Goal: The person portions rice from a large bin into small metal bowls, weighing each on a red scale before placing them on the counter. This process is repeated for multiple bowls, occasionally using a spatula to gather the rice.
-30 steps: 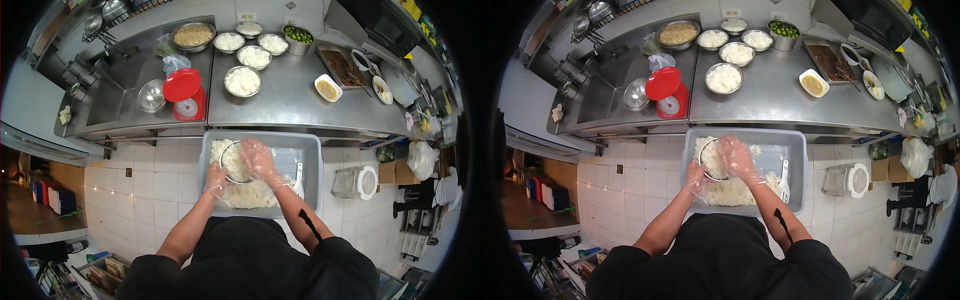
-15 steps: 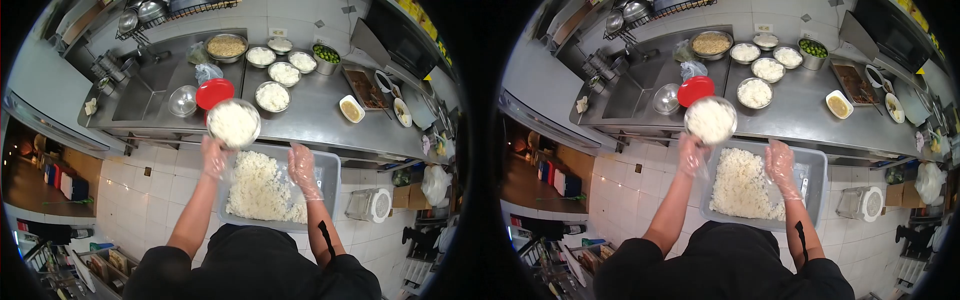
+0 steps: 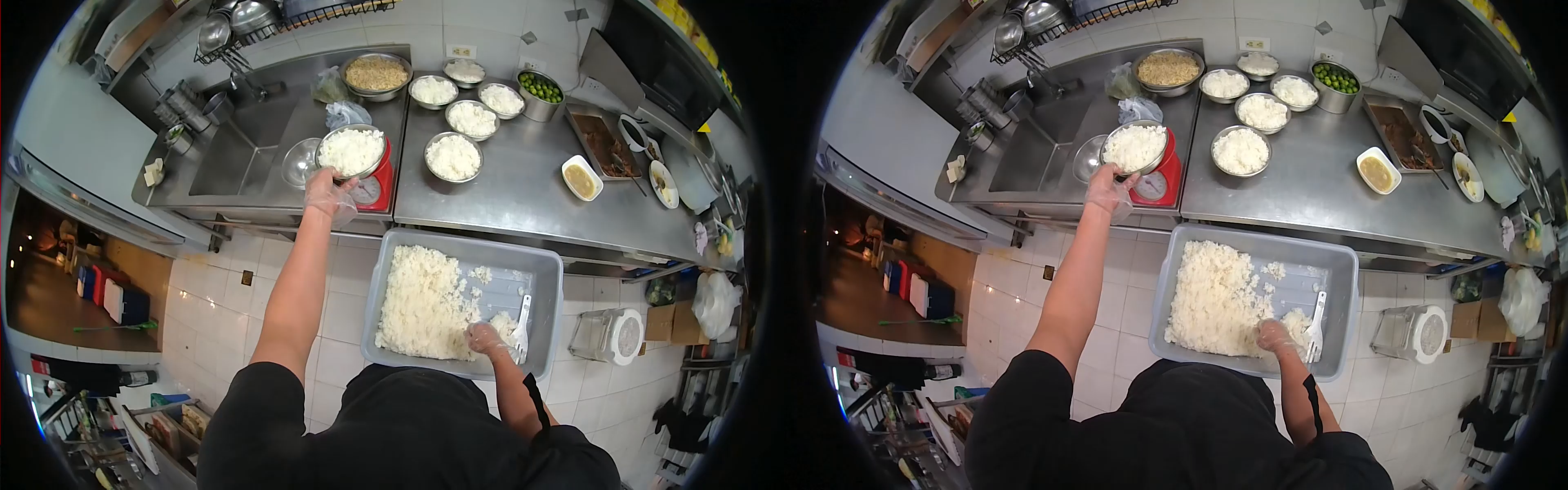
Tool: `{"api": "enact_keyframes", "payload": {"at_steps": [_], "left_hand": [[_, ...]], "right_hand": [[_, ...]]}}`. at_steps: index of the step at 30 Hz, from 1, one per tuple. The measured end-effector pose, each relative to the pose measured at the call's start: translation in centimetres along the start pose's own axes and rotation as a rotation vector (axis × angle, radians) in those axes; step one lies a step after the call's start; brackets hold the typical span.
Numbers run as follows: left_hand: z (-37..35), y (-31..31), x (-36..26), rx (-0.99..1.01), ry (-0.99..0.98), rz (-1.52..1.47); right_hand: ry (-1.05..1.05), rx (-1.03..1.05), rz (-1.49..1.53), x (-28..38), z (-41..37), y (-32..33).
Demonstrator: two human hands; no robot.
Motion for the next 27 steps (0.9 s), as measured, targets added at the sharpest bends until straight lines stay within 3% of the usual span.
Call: {"api": "enact_keyframes", "payload": {"at_steps": [5, 8, 11, 14, 17, 19, 22, 27], "left_hand": [[-1.9, 0.1, -0.6, 0.064, -0.028, 0.016], [-2.3, 0.4, -0.7, 0.064, -0.01, 0.011], [-3.6, 0.2, -1.3, 0.138, -0.013, 0.019], [-4.9, 0.3, -2.2, 0.15, -0.06, 0.072], [-4.4, 1.4, -2.5, 0.042, -0.08, 0.073], [-4.4, 2.6, -2.5, -0.136, -0.051, 0.051], [-4.2, 2.6, -2.5, -0.185, -0.042, 0.041], [-1.1, 1.8, -1.5, -0.057, -0.076, 0.12]], "right_hand": [[0.085, 0.254, -0.112, 0.1, -1.8, -6.0], [0.089, 0.288, -0.068, 0.6, -2.6, -6.7], [0.162, 0.283, -0.149, -2.0, -2.5, -11.4], [0.111, 0.277, -0.131, -2.5, -2.5, -10.6], [0.113, 0.141, -0.104, -2.6, -2.3, -9.0], [0.105, 0.131, -0.109, -3.1, -2.0, -8.9], [0.101, 0.094, -0.119, -3.0, -1.9, -8.2], [0.065, 0.118, -0.147, -1.1, -2.0, -5.1]]}}
Point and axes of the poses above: each hand's wrist, its own z-axis towards the middle knuckle, its own y-axis out of the back of the hand, x = y × z, the point moved 9 cm from there along z, towards the middle knuckle, and after that the axes turned 14 degrees about -x, right-handed, at the moved point
